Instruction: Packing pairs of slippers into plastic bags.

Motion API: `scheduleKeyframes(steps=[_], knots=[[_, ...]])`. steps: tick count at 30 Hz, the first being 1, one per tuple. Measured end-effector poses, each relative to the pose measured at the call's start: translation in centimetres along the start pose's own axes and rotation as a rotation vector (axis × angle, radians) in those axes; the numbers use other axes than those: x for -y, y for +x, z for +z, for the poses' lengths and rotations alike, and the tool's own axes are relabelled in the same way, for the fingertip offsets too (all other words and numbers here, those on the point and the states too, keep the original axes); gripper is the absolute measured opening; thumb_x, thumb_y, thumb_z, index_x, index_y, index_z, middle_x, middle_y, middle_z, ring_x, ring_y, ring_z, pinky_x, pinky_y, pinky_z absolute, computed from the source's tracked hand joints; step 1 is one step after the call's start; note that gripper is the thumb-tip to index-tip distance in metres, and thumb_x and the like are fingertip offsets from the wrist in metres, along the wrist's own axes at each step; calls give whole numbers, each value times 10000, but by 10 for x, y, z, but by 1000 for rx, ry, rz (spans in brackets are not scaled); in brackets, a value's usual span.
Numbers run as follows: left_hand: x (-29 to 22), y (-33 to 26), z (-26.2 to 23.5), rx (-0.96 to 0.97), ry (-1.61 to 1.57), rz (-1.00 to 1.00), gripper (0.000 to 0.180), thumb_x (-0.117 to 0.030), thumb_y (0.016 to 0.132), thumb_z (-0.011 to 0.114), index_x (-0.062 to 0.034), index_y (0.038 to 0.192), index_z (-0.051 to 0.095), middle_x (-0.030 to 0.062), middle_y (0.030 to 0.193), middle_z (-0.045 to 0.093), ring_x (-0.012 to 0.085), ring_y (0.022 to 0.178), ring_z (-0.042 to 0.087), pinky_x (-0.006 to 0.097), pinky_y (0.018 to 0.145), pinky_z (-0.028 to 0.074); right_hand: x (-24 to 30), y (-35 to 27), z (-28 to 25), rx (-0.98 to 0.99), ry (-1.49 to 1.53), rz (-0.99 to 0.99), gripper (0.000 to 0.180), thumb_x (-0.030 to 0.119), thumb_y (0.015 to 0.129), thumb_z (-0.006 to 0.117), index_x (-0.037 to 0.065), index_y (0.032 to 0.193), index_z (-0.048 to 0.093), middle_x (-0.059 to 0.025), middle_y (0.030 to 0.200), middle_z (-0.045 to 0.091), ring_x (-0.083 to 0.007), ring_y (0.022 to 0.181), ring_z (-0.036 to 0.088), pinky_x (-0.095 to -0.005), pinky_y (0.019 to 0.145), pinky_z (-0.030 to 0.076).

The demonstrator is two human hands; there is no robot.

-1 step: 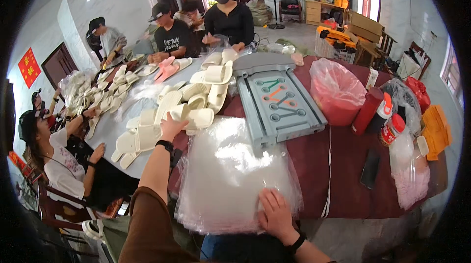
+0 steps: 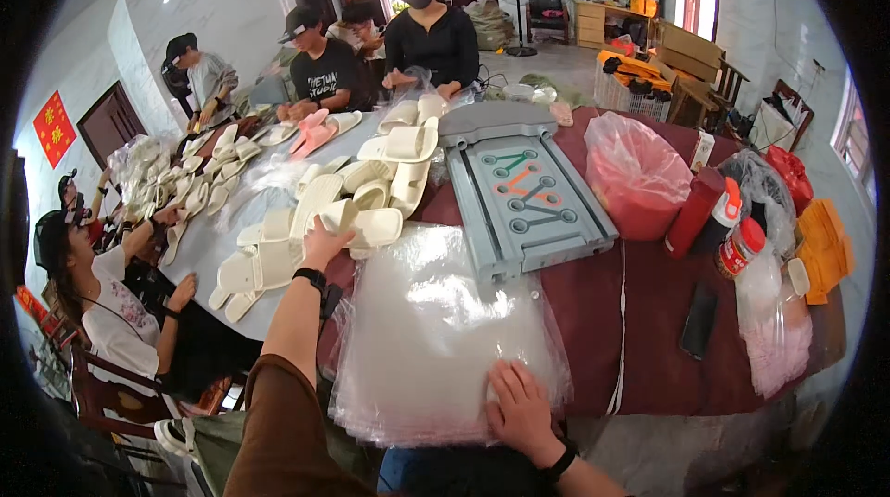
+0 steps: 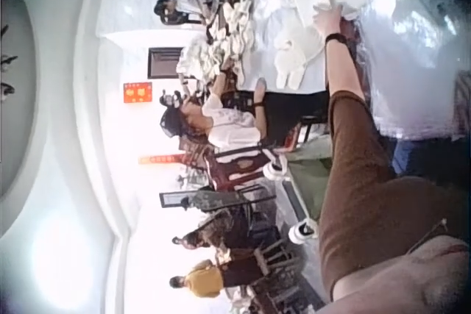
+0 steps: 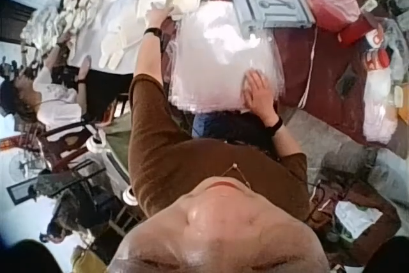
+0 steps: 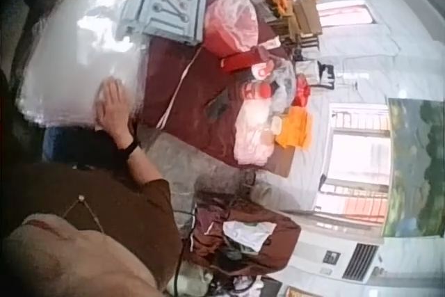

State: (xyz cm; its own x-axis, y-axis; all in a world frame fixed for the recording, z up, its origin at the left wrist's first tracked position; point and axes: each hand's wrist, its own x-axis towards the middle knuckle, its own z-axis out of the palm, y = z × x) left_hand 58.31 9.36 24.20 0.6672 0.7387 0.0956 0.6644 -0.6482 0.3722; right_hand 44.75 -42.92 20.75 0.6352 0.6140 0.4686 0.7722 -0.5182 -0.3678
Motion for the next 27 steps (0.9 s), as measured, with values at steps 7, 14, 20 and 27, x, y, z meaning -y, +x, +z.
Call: scheduleKeyframes(steps=[7,14,20,27], knots=[[11,22,-10,-324,16,85,755,-554,814,674,25,1287,562,310,1168,649,452,1118,605,513,981,454,3,5,-1,51,-53,70,494,258,878,616,75,1336,590,-104,1438,538,-303,1364,465,-447,1097,364],[32,45,-129,-344,-562,-44,640,-567,880,524,27,1047,694,214,899,719,343,877,695,442,813,513,5,5,0,11,-8,11,483,237,882,605,54,1328,590,-133,1426,541,-340,1347,474,-467,1090,381],[-7,-34,-222,-191,-811,68,597,-562,892,580,-44,1180,653,53,941,635,158,821,619,326,660,564,5,3,0,-93,9,-87,475,195,871,607,-4,1302,578,-192,1396,540,-401,1306,482,-489,1084,387],[-56,-151,-262,14,-963,358,435,-382,988,564,-77,1289,635,49,1214,577,145,1062,597,341,864,581,3,-1,-4,-77,35,-33,451,192,895,610,28,1314,579,-164,1419,531,-371,1336,469,-484,1093,383]])
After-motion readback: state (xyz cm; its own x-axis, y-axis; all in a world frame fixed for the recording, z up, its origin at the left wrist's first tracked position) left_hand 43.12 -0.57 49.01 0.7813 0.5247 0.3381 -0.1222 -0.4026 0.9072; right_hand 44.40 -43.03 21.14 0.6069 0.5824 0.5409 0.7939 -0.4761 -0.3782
